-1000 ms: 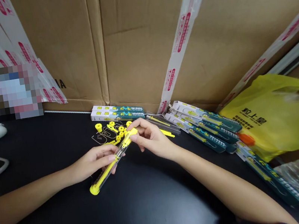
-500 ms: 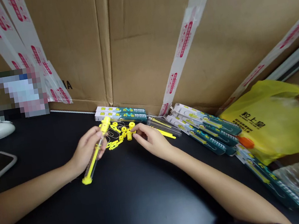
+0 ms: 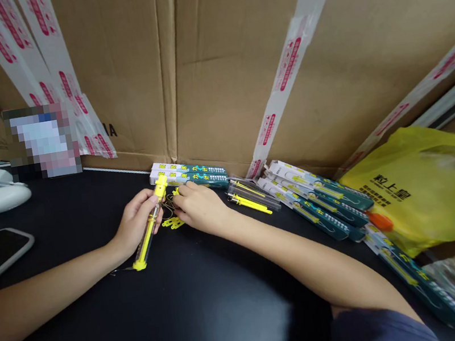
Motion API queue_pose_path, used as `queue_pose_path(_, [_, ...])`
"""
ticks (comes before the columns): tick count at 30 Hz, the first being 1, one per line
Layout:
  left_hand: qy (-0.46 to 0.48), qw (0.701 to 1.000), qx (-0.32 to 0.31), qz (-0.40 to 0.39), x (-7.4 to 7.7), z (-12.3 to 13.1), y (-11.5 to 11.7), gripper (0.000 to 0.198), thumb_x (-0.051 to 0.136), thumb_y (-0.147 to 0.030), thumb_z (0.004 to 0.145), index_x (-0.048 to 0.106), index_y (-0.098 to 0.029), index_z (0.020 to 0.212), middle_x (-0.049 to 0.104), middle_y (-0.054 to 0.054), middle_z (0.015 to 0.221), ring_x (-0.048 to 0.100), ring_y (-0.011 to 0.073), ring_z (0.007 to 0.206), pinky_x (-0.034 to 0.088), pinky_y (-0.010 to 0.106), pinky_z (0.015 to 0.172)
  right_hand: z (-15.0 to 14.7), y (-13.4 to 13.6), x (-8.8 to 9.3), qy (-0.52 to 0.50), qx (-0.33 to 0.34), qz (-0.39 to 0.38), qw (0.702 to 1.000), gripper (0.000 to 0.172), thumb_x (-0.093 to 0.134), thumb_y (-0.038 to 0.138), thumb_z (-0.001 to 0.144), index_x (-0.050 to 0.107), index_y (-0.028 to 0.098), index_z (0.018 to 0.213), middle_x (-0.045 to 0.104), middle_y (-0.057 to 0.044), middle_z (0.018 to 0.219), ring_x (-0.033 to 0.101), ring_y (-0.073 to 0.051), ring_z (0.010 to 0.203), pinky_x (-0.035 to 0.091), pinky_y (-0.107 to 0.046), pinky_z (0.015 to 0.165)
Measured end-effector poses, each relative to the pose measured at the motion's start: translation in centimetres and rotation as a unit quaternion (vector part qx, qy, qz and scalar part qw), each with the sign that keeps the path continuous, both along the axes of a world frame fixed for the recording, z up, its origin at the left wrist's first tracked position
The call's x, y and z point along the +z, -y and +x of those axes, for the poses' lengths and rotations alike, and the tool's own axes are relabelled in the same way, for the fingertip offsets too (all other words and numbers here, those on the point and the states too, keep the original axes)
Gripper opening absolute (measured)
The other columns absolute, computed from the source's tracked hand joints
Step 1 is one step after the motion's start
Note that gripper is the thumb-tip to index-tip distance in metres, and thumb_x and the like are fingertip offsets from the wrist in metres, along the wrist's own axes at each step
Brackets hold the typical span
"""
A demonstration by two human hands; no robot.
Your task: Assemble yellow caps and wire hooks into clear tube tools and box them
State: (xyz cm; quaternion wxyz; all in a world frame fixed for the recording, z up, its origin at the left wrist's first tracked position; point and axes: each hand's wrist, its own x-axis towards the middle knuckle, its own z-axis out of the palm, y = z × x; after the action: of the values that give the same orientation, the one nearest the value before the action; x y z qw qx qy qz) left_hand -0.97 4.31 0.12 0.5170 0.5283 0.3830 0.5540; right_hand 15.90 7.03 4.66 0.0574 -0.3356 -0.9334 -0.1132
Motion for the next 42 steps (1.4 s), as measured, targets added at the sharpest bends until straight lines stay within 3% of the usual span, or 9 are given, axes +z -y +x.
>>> queue_pose_path(7, [0.012, 1.000, -0.004, 0.003, 0.3, 0.0, 0.1, 0.028, 0.057, -0.044, 0.081, 0.044, -0.020, 0.077, 0.048, -0.009, 0.050, 0.043, 0.0063, 0.036, 0.037, 0.017, 0.035, -4.0, -1.6, 1.4, 0.117, -0.072, -0.094, 0.986, 0.023, 0.057, 0.013, 0.080, 0.068, 0.011, 0.100, 0.070, -0.017, 0.102, 0.065, -0.028, 0.093, 0.048, -0.032, 0.069])
queue_pose_path(12, [0.014, 1.000, -0.009, -0.001, 0.3, 0.0, 0.1, 0.027, 0.058, -0.043, 0.080, 0.045, -0.020, 0.078, 0.049, -0.009, 0.050, 0.042, 0.0060, 0.036, 0.037, 0.017, 0.034, -4.4, -2.1, 1.4, 0.129, -0.102, -0.142, 0.976, 0.027, 0.066, 0.024, 0.073, 0.069, 0.013, 0.098, 0.072, -0.015, 0.098, 0.068, -0.028, 0.087, 0.047, -0.031, 0.063])
queue_pose_path(19, [-0.006, 1.000, -0.017, 0.004, 0.4, 0.0, 0.2, 0.026, 0.056, -0.044, 0.082, 0.047, -0.020, 0.079, 0.049, -0.009, 0.049, 0.042, 0.0065, 0.036, 0.035, 0.017, 0.035, -2.8, -2.7, 1.8, 0.033, -0.146, -0.160, 0.976, 0.018, 0.059, 0.031, 0.074, 0.066, 0.016, 0.080, 0.070, -0.011, 0.082, 0.064, -0.023, 0.074, 0.039, -0.027, 0.056])
queue_pose_path(24, [-0.026, 0.999, -0.047, -0.009, 0.6, 0.1, 0.5, 0.028, 0.056, -0.046, 0.083, 0.048, -0.020, 0.086, 0.049, -0.009, 0.048, 0.040, 0.0065, 0.034, 0.033, 0.017, 0.034, 0.1, -2.9, 2.3, -0.085, -0.148, -0.160, 0.972, 0.015, 0.048, 0.027, 0.080, 0.057, 0.016, 0.083, 0.064, -0.004, 0.077, 0.056, -0.014, 0.066, 0.036, -0.024, 0.056])
queue_pose_path(27, [-0.030, 0.996, -0.081, -0.017, 0.5, 0.2, 0.6, 0.028, 0.055, -0.044, 0.084, 0.050, -0.019, 0.094, 0.048, -0.009, 0.049, 0.040, 0.0070, 0.034, 0.034, 0.017, 0.034, 2.4, -1.7, 1.5, -0.287, -0.100, -0.234, 0.924, 0.007, 0.052, 0.023, 0.074, 0.049, 0.018, 0.071, 0.052, 0.003, 0.063, 0.047, -0.010, 0.056, 0.036, -0.022, 0.052])
queue_pose_path(30, [-0.032, 0.994, -0.106, -0.025, 0.2, 0.4, 0.7, 0.027, 0.054, -0.042, 0.086, 0.050, -0.019, 0.099, 0.048, -0.008, 0.050, 0.042, 0.0071, 0.034, 0.035, 0.017, 0.033, 4.0, 0.5, -0.1, -0.412, -0.092, -0.363, 0.830, 0.007, 0.052, 0.024, 0.075, 0.046, 0.020, 0.074, 0.046, 0.006, 0.060, 0.041, -0.007, 0.045, 0.035, -0.019, 0.039])
queue_pose_path(33, [-0.038, 0.991, -0.121, -0.035, 0.0, 0.5, 0.9, 0.027, 0.053, -0.040, 0.087, 0.049, -0.019, 0.103, 0.052, -0.008, 0.051, 0.044, 0.0073, 0.034, 0.038, 0.017, 0.034, 4.6, 2.5, -1.6, -0.485, -0.080, -0.440, 0.752, 0.013, 0.057, 0.025, 0.074, 0.046, 0.019, 0.076, 0.052, 0.004, 0.070, 0.046, -0.006, 0.046, 0.040, -0.017, 0.034])
queue_pose_path(36, [-0.046, 0.989, -0.130, -0.051, 0.2, 0.7, 1.3, 0.026, 0.052, -0.040, 0.088, 0.047, -0.020, 0.104, 0.054, -0.008, 0.052, 0.047, 0.0080, 0.035, 0.041, 0.017, 0.035, 4.5, 3.2, -2.5, -0.516, -0.069, -0.456, 0.722, 0.016, 0.062, 0.025, 0.075, 0.048, 0.018, 0.077, 0.059, 0.001, 0.078, 0.052, -0.006, 0.050, 0.044, -0.016, 0.035])
queue_pose_path(42, [-0.071, 0.981, -0.145, -0.103, 0.3, 1.1, 1.7, 0.023, 0.050, -0.043, 0.089, 0.043, -0.022, 0.093, 0.055, -0.008, 0.052, 0.048, 0.0083, 0.031, 0.038, 0.016, 0.030, 4.5, 2.7, -3.2, -0.557, -0.041, -0.454, 0.695, 0.023, 0.067, 0.032, 0.079, 0.049, 0.018, 0.077, 0.066, 0.000, 0.073, 0.058, -0.007, 0.050, 0.049, -0.018, 0.042])
